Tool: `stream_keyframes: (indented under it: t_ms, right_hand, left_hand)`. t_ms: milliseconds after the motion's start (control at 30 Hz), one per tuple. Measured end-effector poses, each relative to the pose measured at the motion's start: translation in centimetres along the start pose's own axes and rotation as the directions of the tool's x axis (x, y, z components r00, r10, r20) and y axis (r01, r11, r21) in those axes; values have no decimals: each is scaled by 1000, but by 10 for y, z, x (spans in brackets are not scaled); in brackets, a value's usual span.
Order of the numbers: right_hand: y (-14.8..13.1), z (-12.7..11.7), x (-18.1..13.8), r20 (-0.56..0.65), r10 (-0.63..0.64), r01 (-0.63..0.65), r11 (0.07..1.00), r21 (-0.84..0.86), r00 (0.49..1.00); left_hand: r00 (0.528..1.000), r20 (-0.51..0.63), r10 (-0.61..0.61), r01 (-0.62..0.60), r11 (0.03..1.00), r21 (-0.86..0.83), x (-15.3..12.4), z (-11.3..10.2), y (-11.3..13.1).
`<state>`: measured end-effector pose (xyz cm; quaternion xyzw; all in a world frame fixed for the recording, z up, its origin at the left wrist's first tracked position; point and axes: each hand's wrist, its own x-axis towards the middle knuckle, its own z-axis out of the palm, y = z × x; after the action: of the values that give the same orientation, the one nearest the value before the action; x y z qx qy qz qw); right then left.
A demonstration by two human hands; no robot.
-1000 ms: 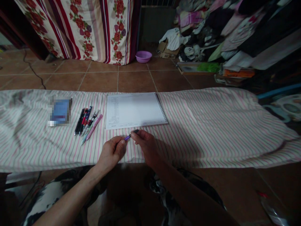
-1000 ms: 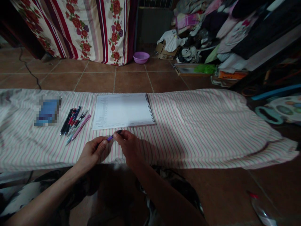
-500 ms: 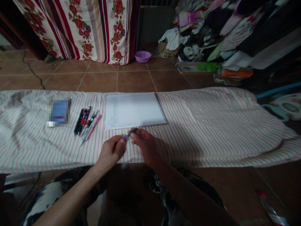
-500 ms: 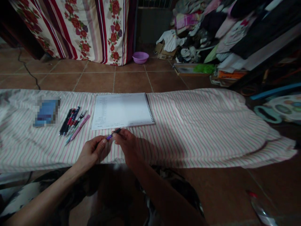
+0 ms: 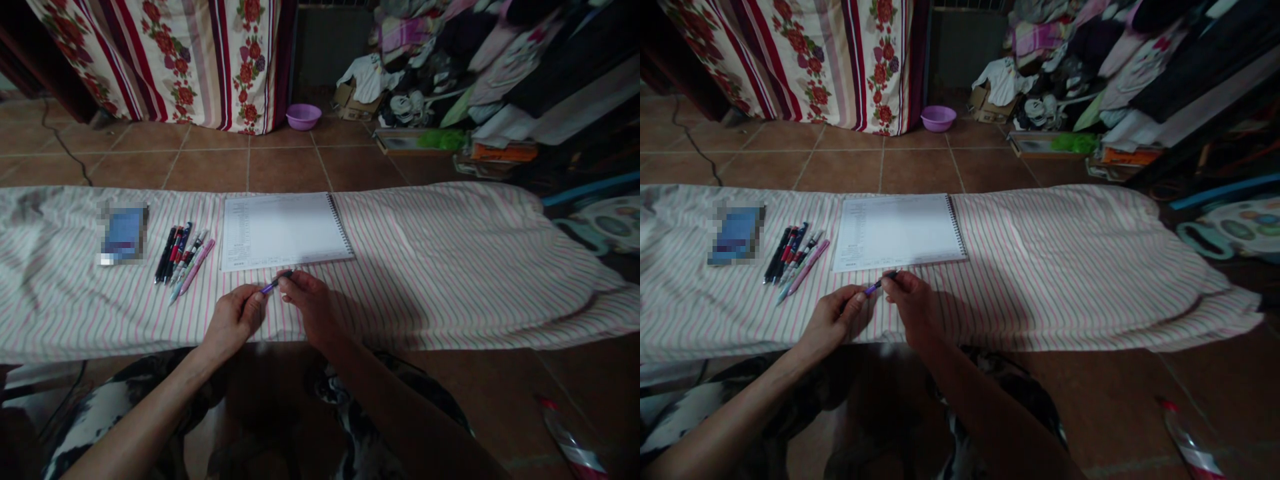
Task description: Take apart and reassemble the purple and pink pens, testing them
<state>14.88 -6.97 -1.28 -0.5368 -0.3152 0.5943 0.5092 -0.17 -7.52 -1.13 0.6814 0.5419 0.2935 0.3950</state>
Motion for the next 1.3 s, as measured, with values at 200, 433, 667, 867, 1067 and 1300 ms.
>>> stream_keyframes:
  t_ms: [200,433,667,867,1067,1300]
  right_hand:
    - [-6,2,-3,24,63,-65,995,72,998]
    - [-3,-1,0,-11,65,-65,997,-36,998]
    - [-3,-1,0,-2,15,-15,999,-37,1000]
    - [-9,2,-3,-4,72,-72,997,-1,997]
    - [-4,-1,1,-40,51,-53,997,-51,998]
    - [-4,0,1,-58,61,-62,998,-13,996]
  left_hand:
    - [1000,-21,-15,15,1000,-6,-1,2,-2]
    - [1000,-11,-1,1,1000,24,0,0,0]
    - [1000,-26,-17,18,1000,25,0,1,0]
    - [999,-34,9,-8,999,37,0,1,-2]
    - [1000,-12,2,-1,999,42,-1,1,-1]
    - [1000,-6,-6,6,999,38,0,-1,2]
